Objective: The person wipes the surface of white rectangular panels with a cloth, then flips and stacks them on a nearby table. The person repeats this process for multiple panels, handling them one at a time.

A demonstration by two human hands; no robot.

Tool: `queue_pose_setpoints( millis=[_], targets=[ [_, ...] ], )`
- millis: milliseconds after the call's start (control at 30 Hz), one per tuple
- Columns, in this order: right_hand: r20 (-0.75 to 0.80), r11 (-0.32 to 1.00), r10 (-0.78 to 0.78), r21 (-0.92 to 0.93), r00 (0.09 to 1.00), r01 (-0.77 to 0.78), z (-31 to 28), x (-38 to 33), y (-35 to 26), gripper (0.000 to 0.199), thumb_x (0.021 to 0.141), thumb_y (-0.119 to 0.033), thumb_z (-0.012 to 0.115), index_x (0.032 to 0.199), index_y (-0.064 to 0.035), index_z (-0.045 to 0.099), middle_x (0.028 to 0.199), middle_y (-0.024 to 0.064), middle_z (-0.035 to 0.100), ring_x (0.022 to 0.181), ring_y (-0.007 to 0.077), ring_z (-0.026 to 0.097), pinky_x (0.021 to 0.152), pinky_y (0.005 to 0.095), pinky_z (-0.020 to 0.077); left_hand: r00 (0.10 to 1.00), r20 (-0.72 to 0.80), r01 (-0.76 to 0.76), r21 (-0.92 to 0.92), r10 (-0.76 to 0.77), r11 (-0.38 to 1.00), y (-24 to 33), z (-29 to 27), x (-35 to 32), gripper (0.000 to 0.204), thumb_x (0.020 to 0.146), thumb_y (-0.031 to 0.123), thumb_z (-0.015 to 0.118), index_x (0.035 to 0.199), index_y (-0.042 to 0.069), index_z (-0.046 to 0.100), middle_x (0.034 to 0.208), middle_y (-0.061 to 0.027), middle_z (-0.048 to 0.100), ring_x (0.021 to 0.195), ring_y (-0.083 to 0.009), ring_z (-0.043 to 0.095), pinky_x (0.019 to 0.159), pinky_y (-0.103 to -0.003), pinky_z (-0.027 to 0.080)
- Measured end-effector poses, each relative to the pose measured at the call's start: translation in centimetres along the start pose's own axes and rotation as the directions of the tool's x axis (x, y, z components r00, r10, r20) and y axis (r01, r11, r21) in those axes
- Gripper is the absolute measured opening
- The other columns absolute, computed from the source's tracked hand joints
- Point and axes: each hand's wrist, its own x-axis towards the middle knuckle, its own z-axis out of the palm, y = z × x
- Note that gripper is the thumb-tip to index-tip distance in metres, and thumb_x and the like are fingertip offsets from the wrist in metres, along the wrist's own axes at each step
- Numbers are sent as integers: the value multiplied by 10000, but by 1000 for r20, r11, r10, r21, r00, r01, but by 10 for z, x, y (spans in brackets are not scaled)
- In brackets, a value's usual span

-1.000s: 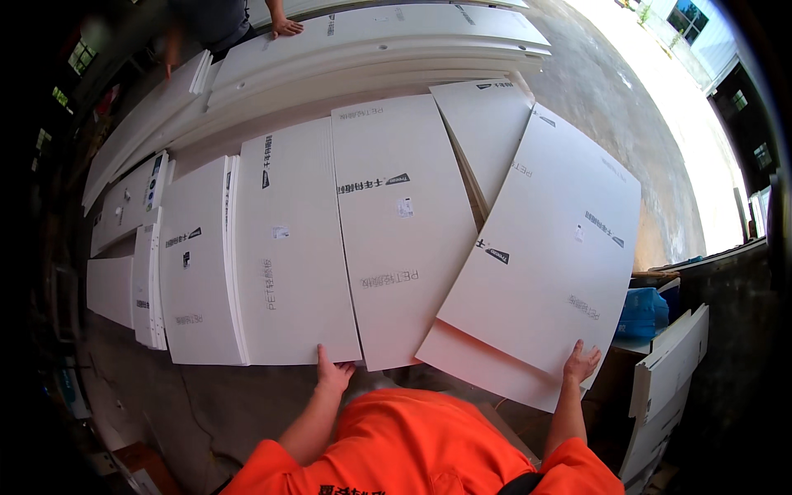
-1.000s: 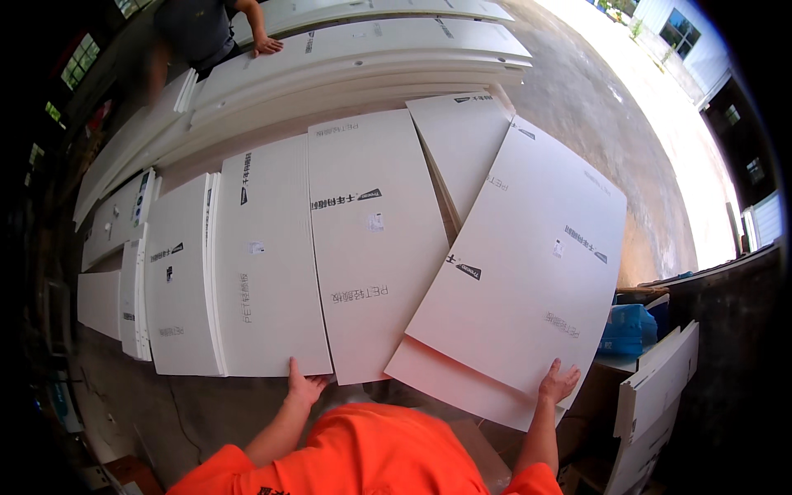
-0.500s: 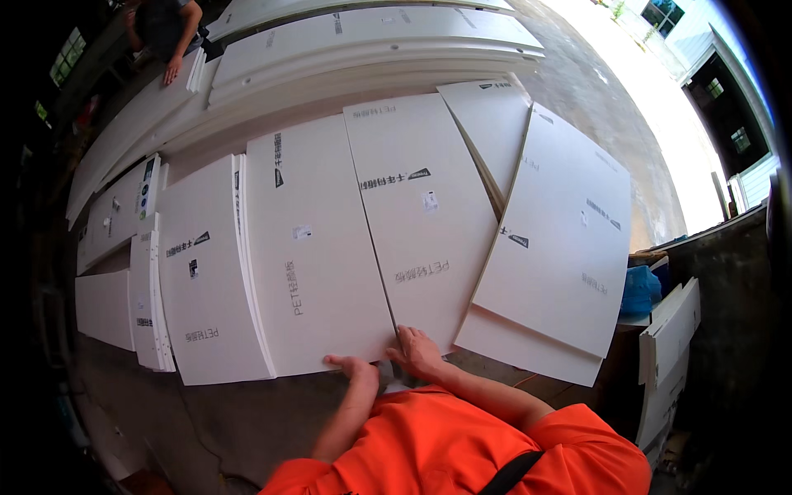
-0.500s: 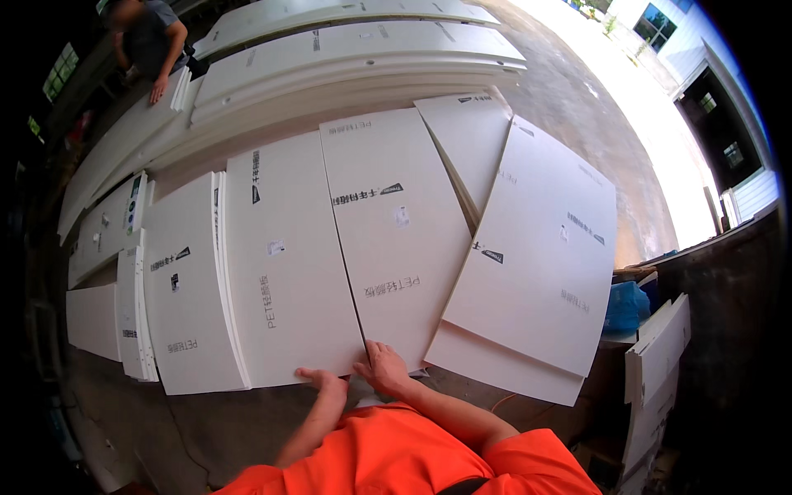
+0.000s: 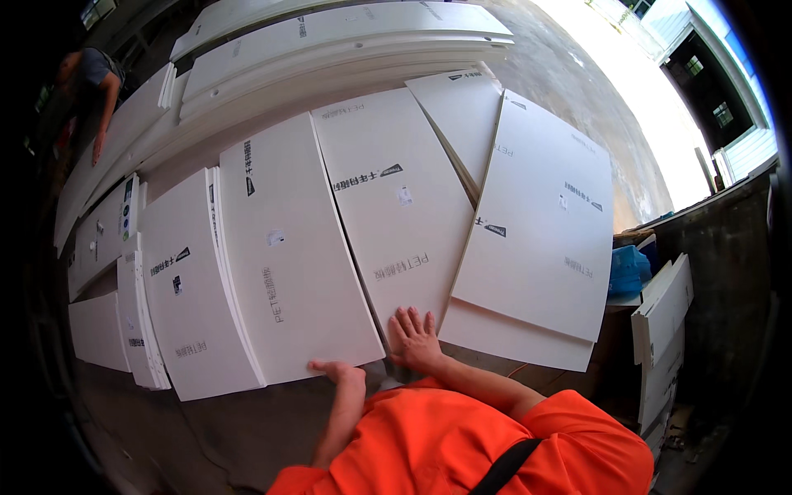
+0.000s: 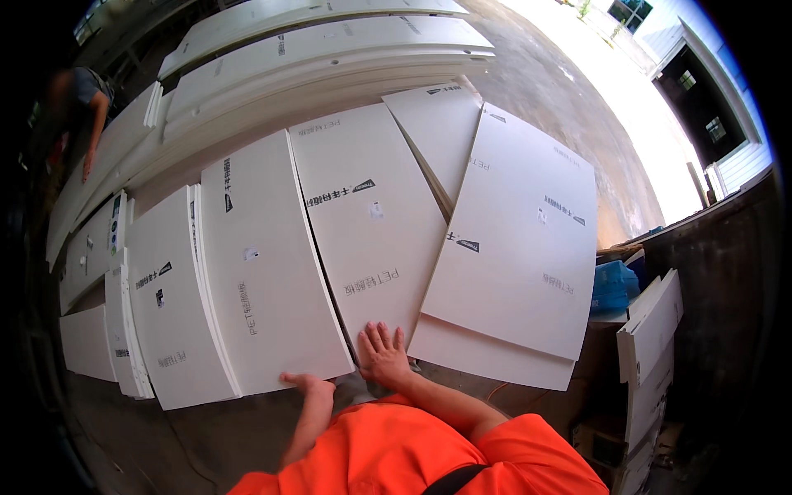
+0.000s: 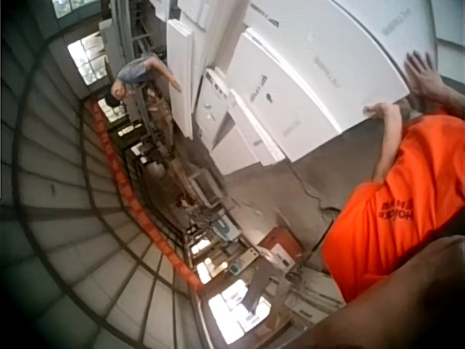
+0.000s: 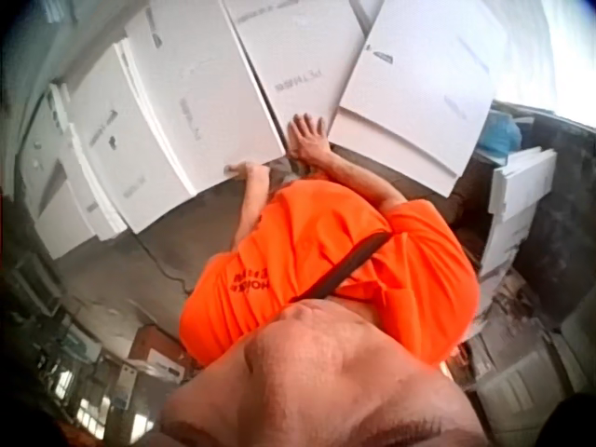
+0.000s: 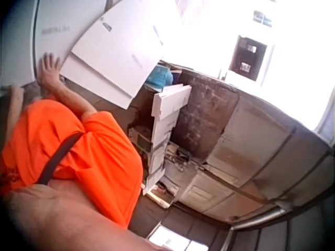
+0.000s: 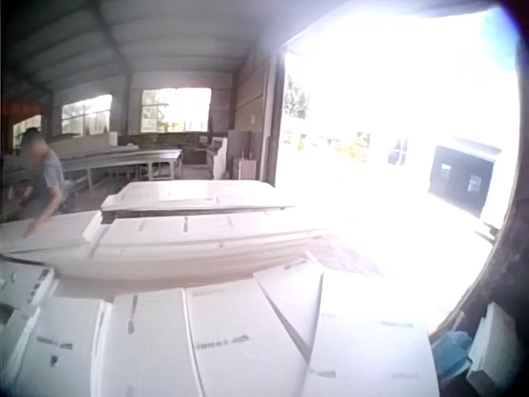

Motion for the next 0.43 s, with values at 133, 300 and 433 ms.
queue_pose_setpoints(
  millis=[133,300,433],
  targets=[
    [77,992,-16,127,997,6,-18,1,4,979,884,-601,647,1607,-59,269,1692,200,172,1577,389,108,1250,585,85,988,141,68,15,-70,998,15,6,-32,914,973,809,198,1572,141,373,1581,-52,439,1402,-312,458,1167,-469,382],
    [17,252,66,967,998,-33,-22,43,-23,758,967,-484,657,1475,17,402,1423,274,521,1296,381,544,1089,419,436,963,241,111,59,-122,992,17,33,-94,896,937,853,139,1542,254,418,1555,3,469,1385,-299,475,1153,-529,394],
    [366,-14,138,930,920,-367,-42,68,-5,803,920,-544,692,1484,-43,417,1309,278,641,1212,345,658,1060,480,493,901,250,352,52,-354,934,-31,13,-70,965,884,905,147,1550,250,389,1559,26,467,1401,-269,456,1185,-555,365]
  ],
)
